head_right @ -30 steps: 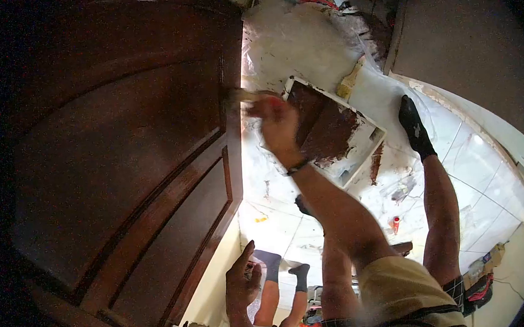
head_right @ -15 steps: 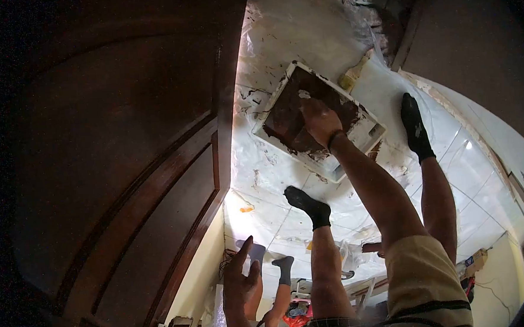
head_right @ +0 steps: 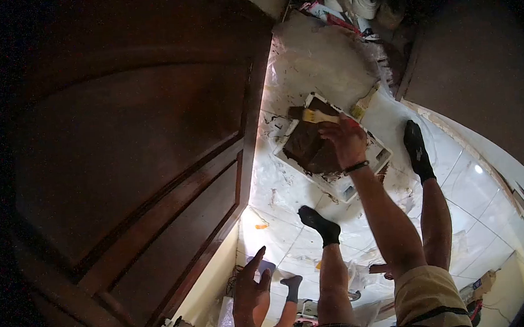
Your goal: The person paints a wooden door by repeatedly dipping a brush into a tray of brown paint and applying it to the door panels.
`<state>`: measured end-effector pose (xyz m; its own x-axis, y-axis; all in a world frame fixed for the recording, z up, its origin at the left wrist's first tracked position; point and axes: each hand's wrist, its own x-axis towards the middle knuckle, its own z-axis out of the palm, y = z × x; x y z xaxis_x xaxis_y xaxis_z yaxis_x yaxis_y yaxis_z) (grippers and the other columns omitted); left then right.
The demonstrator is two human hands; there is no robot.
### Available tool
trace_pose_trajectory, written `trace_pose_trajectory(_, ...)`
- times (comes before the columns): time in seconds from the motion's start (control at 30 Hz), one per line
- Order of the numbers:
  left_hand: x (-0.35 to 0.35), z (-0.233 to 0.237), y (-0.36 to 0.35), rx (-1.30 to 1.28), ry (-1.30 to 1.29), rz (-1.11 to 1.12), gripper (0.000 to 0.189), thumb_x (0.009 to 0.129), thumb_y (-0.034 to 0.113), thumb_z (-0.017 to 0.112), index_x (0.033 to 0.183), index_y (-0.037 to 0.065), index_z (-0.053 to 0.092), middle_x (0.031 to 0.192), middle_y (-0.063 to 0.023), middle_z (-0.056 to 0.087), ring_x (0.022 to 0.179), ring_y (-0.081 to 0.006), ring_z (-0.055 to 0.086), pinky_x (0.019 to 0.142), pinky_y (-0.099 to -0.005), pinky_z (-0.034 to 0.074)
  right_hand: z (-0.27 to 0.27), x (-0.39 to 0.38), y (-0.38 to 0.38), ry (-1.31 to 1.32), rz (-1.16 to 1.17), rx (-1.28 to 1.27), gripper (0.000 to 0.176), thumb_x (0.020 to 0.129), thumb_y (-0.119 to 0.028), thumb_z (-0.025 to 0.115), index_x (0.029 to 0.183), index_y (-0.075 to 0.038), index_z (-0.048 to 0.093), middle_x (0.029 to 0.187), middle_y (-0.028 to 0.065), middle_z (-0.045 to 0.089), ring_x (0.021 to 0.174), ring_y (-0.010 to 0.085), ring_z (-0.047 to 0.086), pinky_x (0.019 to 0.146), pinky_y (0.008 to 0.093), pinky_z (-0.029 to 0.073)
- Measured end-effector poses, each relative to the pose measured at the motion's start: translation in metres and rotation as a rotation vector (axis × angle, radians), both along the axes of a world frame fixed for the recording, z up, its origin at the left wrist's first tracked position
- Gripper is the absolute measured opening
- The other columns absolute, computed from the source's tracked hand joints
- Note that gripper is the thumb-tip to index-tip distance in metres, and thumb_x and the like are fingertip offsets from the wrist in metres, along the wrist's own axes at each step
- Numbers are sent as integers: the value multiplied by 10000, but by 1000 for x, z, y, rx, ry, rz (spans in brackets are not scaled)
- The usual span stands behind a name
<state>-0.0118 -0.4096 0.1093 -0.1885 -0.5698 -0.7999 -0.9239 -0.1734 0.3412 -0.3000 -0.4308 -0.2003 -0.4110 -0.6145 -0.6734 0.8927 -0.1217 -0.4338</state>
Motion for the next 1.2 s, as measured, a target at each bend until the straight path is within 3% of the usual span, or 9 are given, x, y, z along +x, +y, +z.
trace_pose_trajectory(0.2,-11,52,-13,-56,-45,2,570,905,160,619,1458,149,479,1333,-195,608,1215,-330,604,1011,-416,474,161,54,-139,342,-157,-194,238,1012,-179,563,1087,34,637,911,186,721,791,259,720,724,363,584)
trace_pose_trajectory(0.3,-12,68,-15,-116,-20,-29,573,882,89,606,1442,107,484,1273,-239,619,1151,-385,622,960,-432,512,255,93,-180,904,-35,44,195,948,-137,600,1092,-17,657,939,144,710,823,265,704,712,356,550)
trace_pose_trajectory(0.47,2,84,-6,-130,-47,-62,443,864,130,664,1286,33,571,1191,-254,643,1088,-420,632,899,-456,524,405,101,-177,723,-277,-332,330,949,-122,653,1244,16,596,1007,197,699,842,254,718,743,343,565)
trace_pose_trajectory(0.6,0,90,-11,-33,-152,2,452,874,127,644,1312,52,561,1201,-258,638,1102,-414,630,914,-459,521,404,88,-173,139,-199,-593,273,1027,-93,515,1235,79,556,1053,232,686,899,278,716,797,379,594)
trace_pose_trajectory(0.67,-12,93,-15,-86,-78,9,500,882,128,626,1369,71,529,1234,-256,627,1125,-412,623,944,-453,514,354,90,-190,-27,-153,-609,377,1055,-245,490,1224,88,534,1012,226,683,882,279,708,813,392,583)
trace_pose_trajectory(0.83,-22,99,-14,-124,-9,-35,567,895,127,598,1447,104,474,1295,-246,605,1170,-414,603,987,-442,501,219,72,-187,82,-246,-202,263,1032,-213,544,1075,41,598,910,176,695,803,244,708,751,369,602)
trace_pose_trajectory(0.97,-14,98,-6,-147,-42,-44,554,891,106,624,1433,131,511,1307,-199,626,1110,-316,664,886,-381,541,197,73,-183,353,-280,-19,226,1031,-162,534,1095,39,613,887,159,705,764,219,705,687,328,585)
trace_pose_trajectory(1.1,-10,102,-3,-184,-31,-39,552,883,93,633,1423,122,519,1274,-190,648,1029,-286,687,838,-370,553,268,104,-203,1061,-126,144,235,1029,-125,533,1155,62,600,900,133,716,799,168,705,733,295,574)
trace_pose_trajectory(1.2,-5,109,-2,-184,-4,-38,571,879,93,623,1434,95,491,1294,-219,619,1115,-361,635,930,-415,519,374,100,-198,771,-264,-182,231,993,-110,585,1155,51,615,900,158,717,792,194,716,707,320,580)
